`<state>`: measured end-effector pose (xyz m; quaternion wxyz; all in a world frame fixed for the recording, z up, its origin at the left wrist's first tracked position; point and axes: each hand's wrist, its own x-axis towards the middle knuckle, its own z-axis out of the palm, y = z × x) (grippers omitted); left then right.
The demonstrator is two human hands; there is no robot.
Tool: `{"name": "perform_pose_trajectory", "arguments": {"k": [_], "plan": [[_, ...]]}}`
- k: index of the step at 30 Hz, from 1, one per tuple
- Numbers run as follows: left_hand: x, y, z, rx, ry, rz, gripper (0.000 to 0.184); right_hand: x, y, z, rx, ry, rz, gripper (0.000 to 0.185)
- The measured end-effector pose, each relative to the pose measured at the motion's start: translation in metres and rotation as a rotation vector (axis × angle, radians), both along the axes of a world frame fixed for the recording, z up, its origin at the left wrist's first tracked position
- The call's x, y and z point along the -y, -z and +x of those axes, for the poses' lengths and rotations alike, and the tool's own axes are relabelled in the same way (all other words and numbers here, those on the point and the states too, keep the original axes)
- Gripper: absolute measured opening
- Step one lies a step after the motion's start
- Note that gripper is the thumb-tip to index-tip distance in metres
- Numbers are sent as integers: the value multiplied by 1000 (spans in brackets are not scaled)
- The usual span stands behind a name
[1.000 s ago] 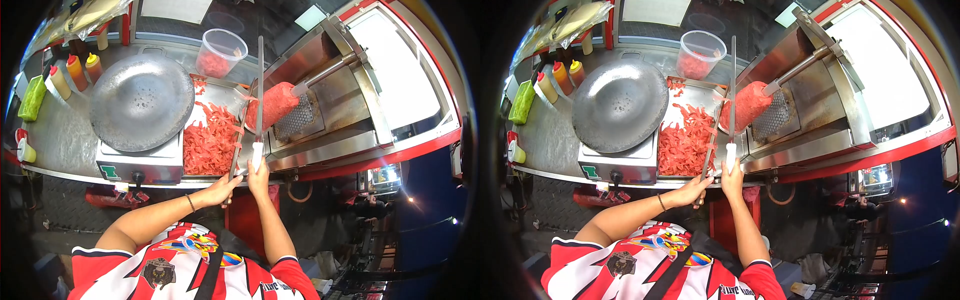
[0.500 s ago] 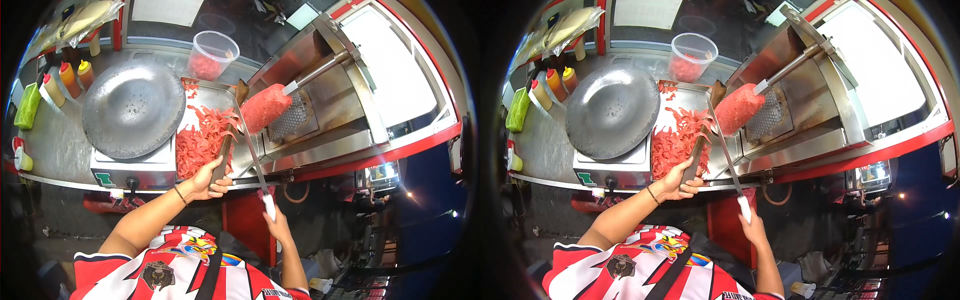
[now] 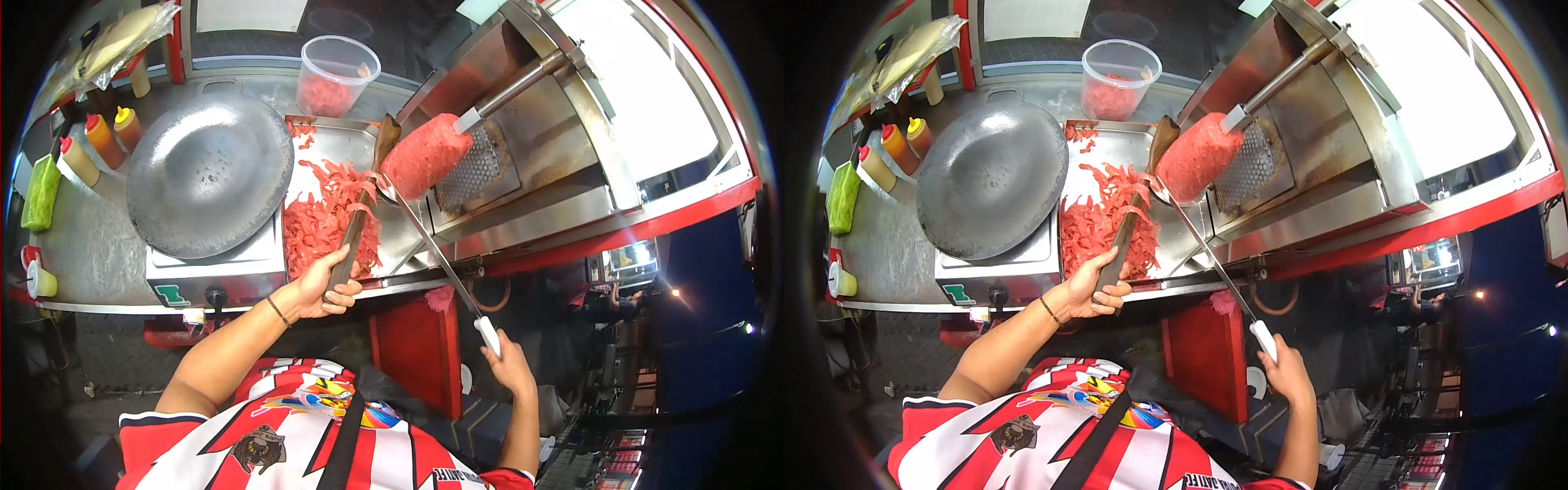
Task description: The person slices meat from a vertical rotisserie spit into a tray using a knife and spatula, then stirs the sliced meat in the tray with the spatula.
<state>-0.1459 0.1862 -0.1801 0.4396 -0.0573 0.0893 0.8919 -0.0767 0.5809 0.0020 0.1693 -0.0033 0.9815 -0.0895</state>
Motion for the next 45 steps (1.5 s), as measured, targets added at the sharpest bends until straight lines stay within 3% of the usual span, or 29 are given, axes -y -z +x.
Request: {"name": "perform_pose_trajectory", "arguments": {"k": [4,10,15,22,26,28,30,34,37,40,42,44,45], "plan": [[11,-1,1,26,28,-45,49,-9,-6,11,-73,-48,-21,28],[10,0,8,-15,36,-72,48,7,-14,2,49,39,29,29],[19,4,12,-24,62,-69,50,-1,-25,13,-69,-31,25,26],[27,-2,27,-64,52,-257,46,-9,-40,7,-33,-35,-60,26],[4,-7,46,-171,-8,-518,41,11,15,-5,-121,69,-413,25],[-19,15,35,-296,-31,-616,41,82,46,-21,-251,91,-550,23],[-44,3,42,-445,-117,-806,41,125,92,-52,-248,211,-784,20],[-55,-6,56,-477,-105,-826,49,184,119,-142,-544,46,-701,26],[-58,-3,54,-508,-118,-841,55,179,161,-153,-645,-55,-722,18],[-58,-7,44,-502,-134,-801,66,151,203,-83,-508,22,-794,29],[-60,-3,40,-526,-136,-826,70,150,188,-64,-289,214,-769,26],[-60,-8,40,-549,-130,-865,71,151,186,-97,-471,4,-720,25],[-62,-7,39,-562,-154,-875,72,150,190,-122,-396,30,-737,25]]}}
